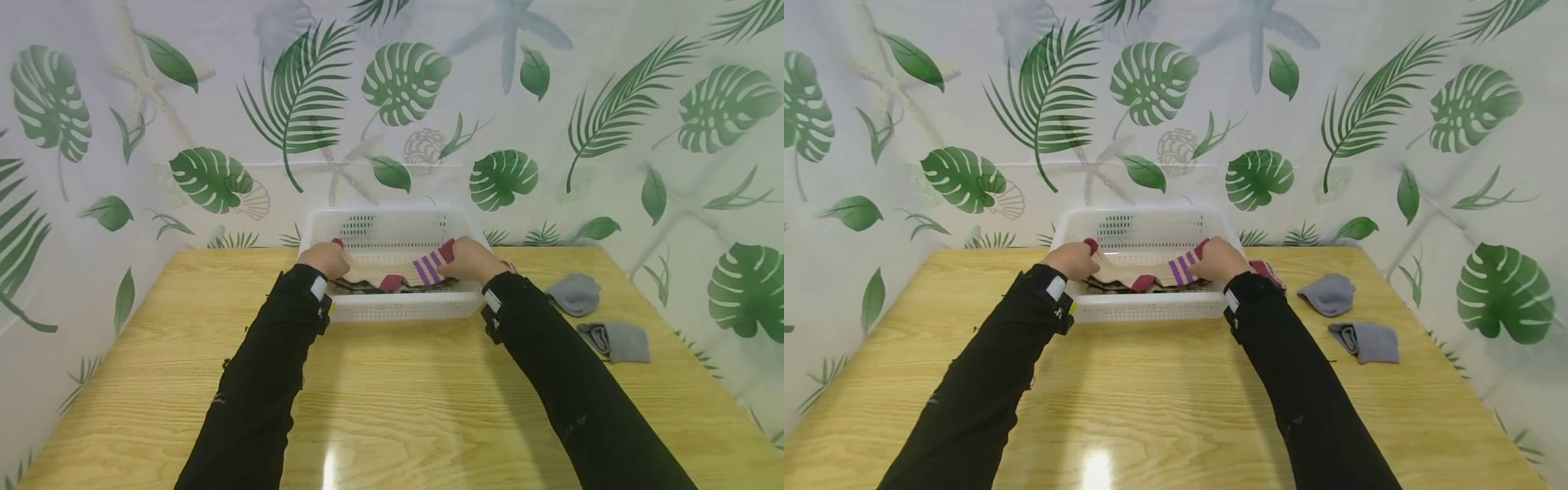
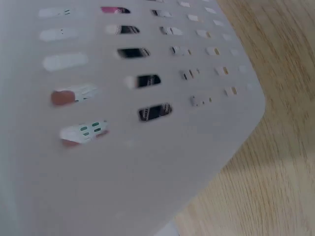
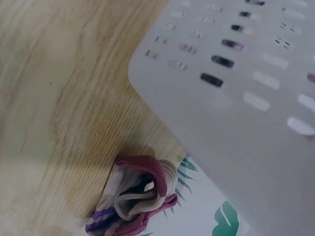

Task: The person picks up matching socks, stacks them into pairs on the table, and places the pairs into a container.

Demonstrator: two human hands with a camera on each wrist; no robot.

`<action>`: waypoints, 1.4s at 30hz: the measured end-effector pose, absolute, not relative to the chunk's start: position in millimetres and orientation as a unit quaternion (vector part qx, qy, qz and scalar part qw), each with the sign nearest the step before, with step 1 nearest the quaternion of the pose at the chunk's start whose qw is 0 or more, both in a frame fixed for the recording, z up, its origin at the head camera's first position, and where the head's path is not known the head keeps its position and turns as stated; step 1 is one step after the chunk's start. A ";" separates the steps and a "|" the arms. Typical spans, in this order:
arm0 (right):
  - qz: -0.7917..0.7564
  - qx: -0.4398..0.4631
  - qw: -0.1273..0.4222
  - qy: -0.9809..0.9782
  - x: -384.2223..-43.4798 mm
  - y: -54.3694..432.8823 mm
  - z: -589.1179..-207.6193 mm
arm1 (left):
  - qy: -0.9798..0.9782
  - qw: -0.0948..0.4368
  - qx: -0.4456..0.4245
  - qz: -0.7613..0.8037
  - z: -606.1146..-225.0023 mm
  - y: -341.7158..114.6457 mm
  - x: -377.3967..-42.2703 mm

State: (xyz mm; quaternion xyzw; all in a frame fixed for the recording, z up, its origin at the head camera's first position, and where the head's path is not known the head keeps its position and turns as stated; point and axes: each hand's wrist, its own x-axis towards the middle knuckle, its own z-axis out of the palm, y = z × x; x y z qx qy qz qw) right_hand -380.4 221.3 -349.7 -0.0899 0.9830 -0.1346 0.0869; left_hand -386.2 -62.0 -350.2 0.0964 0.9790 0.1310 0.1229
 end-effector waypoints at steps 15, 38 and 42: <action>-0.106 -0.149 0.067 0.981 -376.6 230.8 -348.7 | 0.971 0.152 0.133 0.130 -337.8 -60.1 -371.0; -0.157 -0.081 -0.004 0.984 -350.1 335.6 -414.3 | 0.889 0.029 0.323 0.323 -331.2 -61.7 -268.8; -0.141 -0.081 -0.010 0.987 -354.5 335.4 -418.6 | 0.890 0.023 0.324 0.318 -333.4 -61.7 -262.9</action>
